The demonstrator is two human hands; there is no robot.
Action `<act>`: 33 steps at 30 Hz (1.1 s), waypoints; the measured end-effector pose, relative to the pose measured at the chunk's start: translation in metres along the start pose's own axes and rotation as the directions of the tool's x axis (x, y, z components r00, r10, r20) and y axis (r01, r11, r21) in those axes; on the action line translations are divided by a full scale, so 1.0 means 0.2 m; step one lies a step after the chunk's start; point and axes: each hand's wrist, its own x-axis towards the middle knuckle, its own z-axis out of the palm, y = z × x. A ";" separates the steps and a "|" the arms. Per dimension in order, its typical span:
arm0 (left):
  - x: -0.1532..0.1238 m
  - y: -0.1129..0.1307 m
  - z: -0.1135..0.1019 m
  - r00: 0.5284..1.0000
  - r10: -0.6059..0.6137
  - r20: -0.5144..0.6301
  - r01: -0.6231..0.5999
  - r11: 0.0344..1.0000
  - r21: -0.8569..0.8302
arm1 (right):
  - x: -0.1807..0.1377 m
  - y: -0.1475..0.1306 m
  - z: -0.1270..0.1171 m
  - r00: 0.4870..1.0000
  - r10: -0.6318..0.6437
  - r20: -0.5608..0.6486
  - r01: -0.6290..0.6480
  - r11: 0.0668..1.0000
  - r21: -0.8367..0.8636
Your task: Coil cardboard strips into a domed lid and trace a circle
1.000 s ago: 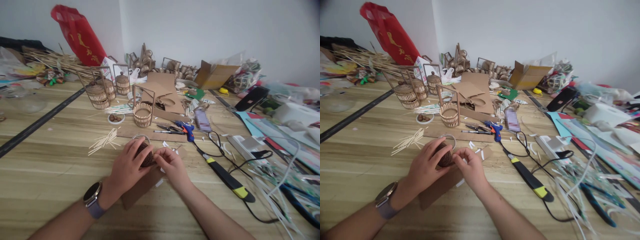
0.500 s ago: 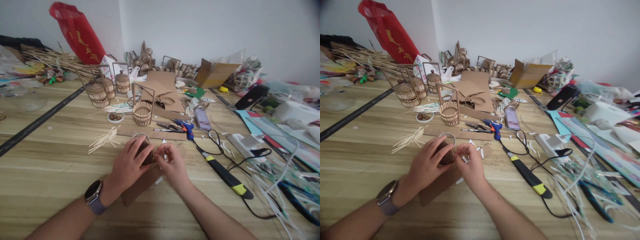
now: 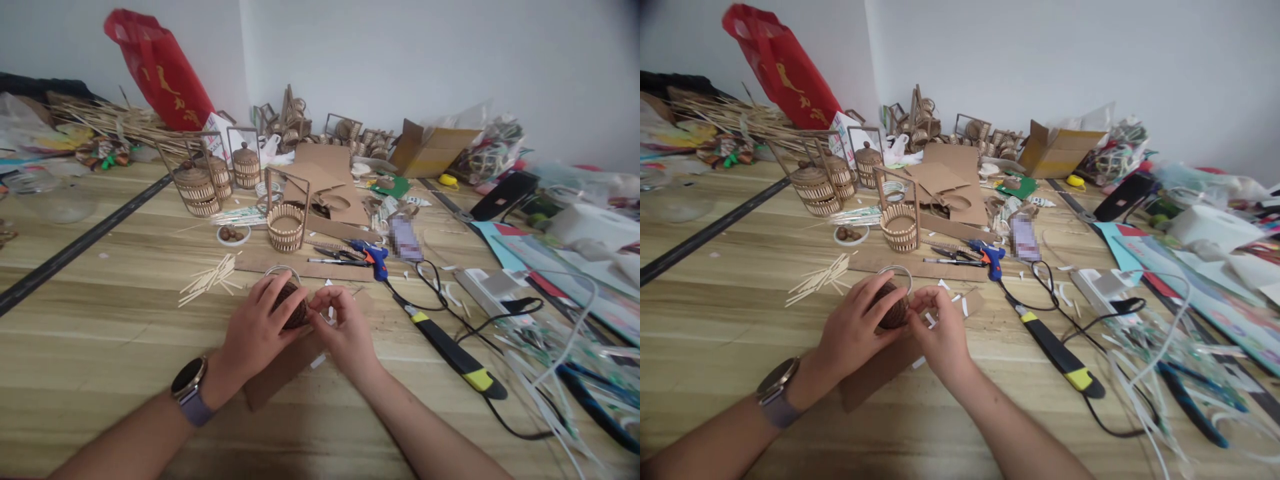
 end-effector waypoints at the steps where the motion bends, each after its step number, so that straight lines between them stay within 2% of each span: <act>1: 0.00 0.00 0.00 1.000 0.002 0.000 -0.002 1.000 -0.001 | 0.00 0.00 0.00 1.000 -0.003 -0.005 0.003 1.000 -0.001; 33: 0.00 0.00 0.00 1.000 -0.019 0.010 0.019 1.000 -0.005 | -0.03 0.02 0.01 0.999 -0.029 -0.030 0.027 0.998 -0.064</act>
